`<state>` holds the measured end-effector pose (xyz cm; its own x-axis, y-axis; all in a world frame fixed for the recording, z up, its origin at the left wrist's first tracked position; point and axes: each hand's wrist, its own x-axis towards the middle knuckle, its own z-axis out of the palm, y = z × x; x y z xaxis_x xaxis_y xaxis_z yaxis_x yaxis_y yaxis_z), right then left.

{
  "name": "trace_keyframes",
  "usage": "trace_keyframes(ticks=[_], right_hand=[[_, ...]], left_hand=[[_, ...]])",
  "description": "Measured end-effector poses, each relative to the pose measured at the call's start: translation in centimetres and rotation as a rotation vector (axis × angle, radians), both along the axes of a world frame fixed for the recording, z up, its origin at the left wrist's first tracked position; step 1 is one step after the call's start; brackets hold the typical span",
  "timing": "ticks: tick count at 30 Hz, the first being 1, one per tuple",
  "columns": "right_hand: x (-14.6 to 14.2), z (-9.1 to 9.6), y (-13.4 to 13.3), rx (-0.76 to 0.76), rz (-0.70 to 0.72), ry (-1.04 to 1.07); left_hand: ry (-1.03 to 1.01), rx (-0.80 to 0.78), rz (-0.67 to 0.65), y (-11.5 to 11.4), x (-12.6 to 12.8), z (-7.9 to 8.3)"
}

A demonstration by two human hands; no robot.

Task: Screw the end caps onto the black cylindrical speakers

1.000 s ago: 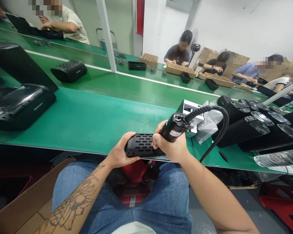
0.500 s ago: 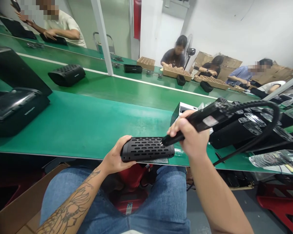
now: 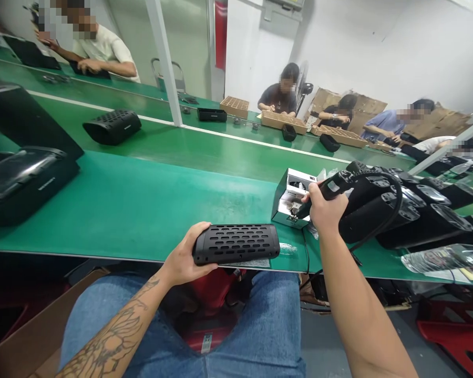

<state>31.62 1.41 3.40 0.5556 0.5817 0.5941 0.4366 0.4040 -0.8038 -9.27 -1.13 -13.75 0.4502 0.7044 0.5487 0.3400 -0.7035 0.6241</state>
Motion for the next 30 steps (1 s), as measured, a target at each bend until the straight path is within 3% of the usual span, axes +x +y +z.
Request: trace_keyframes(ticks=[5, 9, 12, 15, 20, 30], right_hand=[[-3.2, 3.1, -3.4, 0.031, 0.118, 0.027], [-8.8, 5.0, -7.2, 0.053, 0.464, 0.131], [-13.7, 4.7, -9.0, 0.011, 0.741, 0.236], [-17.4, 3.2, -9.2, -0.007, 0.886, 0.278], [-20.4, 1.7, -7.5, -0.026, 0.951, 0.181], [-21.9, 1.8, -6.4, -0.123, 0.95, 0.123]], left_hand=[[-0.014, -0.005, -0.017, 0.1, 0.1, 0.0], [-0.037, -0.014, -0.038, 0.0, 0.2, 0.2], [-0.047, -0.029, -0.04, 0.0, 0.3, 0.2], [-0.063, -0.024, -0.043, 0.1, 0.3, 0.2], [-0.092, -0.045, -0.066, 0.1, 0.5, 0.3], [-0.077, -0.082, -0.031, 0.0, 0.9, -0.3]])
